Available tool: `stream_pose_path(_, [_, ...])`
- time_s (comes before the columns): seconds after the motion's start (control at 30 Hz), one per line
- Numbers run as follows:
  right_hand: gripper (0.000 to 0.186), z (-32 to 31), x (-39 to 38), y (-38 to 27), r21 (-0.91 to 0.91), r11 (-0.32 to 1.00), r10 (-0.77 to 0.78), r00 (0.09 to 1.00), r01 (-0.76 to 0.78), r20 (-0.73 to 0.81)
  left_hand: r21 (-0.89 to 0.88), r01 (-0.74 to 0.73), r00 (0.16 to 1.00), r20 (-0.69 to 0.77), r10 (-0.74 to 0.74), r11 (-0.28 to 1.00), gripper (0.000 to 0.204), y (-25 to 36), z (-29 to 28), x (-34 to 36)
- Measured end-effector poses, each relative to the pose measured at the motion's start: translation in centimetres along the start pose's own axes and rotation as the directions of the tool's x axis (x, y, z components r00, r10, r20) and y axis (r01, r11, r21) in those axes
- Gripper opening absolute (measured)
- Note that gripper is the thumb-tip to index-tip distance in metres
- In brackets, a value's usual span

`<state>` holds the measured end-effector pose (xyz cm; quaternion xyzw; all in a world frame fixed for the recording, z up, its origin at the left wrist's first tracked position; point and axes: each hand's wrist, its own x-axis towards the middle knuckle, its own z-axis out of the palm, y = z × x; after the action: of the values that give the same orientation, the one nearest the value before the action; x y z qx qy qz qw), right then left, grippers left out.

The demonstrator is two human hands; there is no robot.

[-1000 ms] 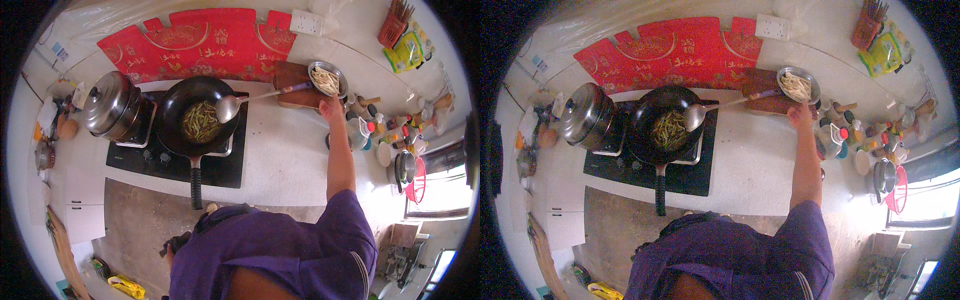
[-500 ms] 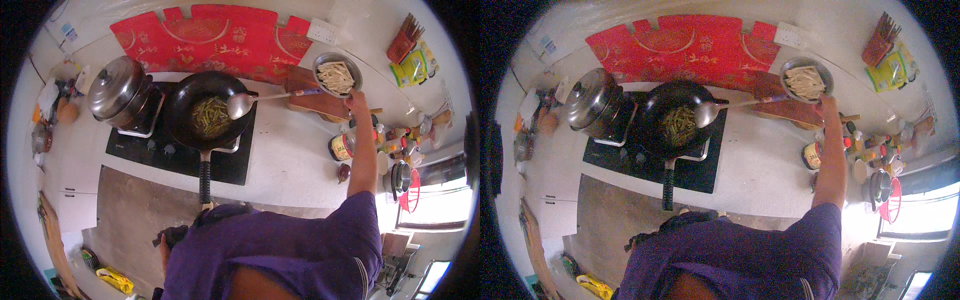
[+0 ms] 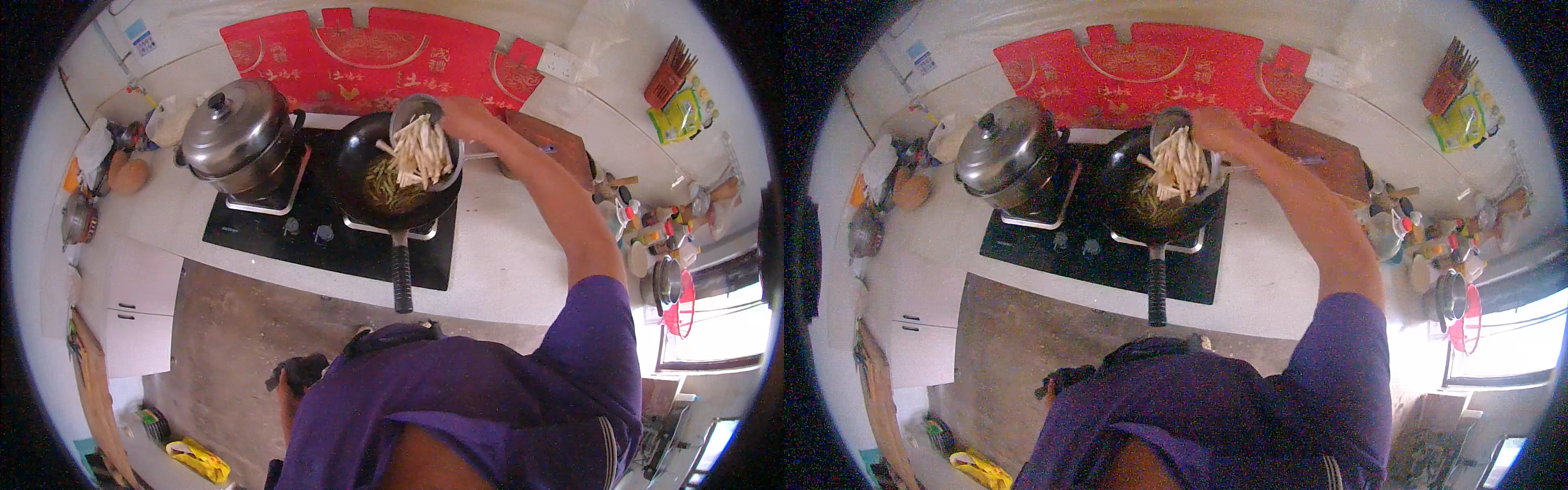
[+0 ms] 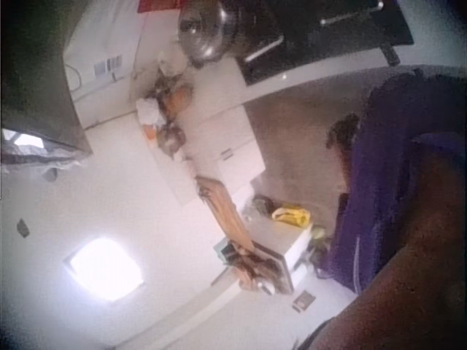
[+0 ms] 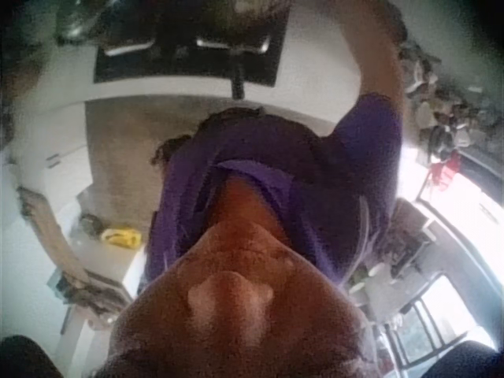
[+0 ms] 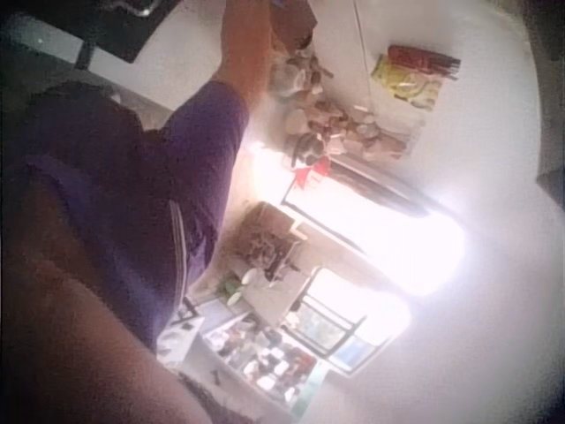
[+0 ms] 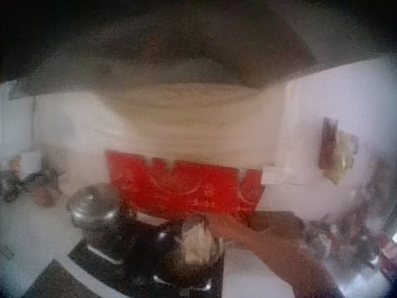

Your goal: The person stir-fries green vegetables in a wok, adds sliced white vegetables, and continues to stir-fry the mixture. The person also wipes the kitchen counter with a cloth.

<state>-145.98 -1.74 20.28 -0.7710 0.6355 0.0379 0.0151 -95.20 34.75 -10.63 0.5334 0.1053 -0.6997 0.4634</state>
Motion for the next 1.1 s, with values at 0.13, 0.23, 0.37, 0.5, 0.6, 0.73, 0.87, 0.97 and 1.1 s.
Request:
stream_pose_path(0.13, [0.025,1.7,2.0,-4.6,-0.134,0.991,-0.056,0.983,0.033,-0.176,0.008,-0.097,0.992,-0.083,0.097,0.995,0.043,0.9,-3.3,1.8])
stream_pose_path(0.23, [0.026,1.6,2.3,-7.4,-0.227,0.973,-0.020,0.968,-0.038,-0.250,0.000,-0.137,0.987,-0.080,0.136,0.991,0.043,2.1,-4.0,2.4])
stream_pose_path(0.37, [0.027,0.8,2.2,-8.4,-0.225,0.974,-0.008,0.977,-0.041,-0.211,-0.082,-0.249,0.968,-0.047,0.246,0.965,0.042,2.7,-4.7,3.3])
stream_pose_path(0.5, [0.025,0.3,1.5,-6.9,-0.205,0.975,0.040,0.973,-0.088,-0.225,0.107,-0.273,0.962,0.003,0.274,0.956,0.039,4.2,-2.1,1.1])
stream_pose_path(0.6, [0.026,0.1,0.4,-6.3,-0.164,0.979,0.067,0.953,-0.120,-0.297,0.051,-0.234,0.970,-0.059,0.237,0.971,0.036,5.2,-1.8,1.8])
stream_pose_path(0.73, [0.030,-1.5,-2.8,-4.1,0.245,0.958,0.209,0.944,-0.146,-0.256,0.134,-0.238,0.966,-0.073,0.249,0.962,0.034,5.8,-1.6,2.1])
stream_pose_path(0.87, [0.033,0.3,-6.2,-1.8,0.735,0.673,0.335,0.921,-0.087,-0.198,0.212,-0.331,0.942,0.026,0.334,0.919,0.037,7.1,2.5,1.0])
stream_pose_path(0.97, [0.033,0.6,-8.4,-2.0,0.861,0.489,0.362,0.931,-0.141,-0.053,0.223,-0.351,0.934,0.020,0.356,0.909,0.039,7.6,3.3,1.2])
stream_pose_path(1.1, [0.033,1.3,-9.9,-1.4,0.861,0.494,0.340,0.938,-0.120,-0.064,0.225,-0.367,0.930,0.072,0.360,0.903,0.040,7.5,5.7,0.1])
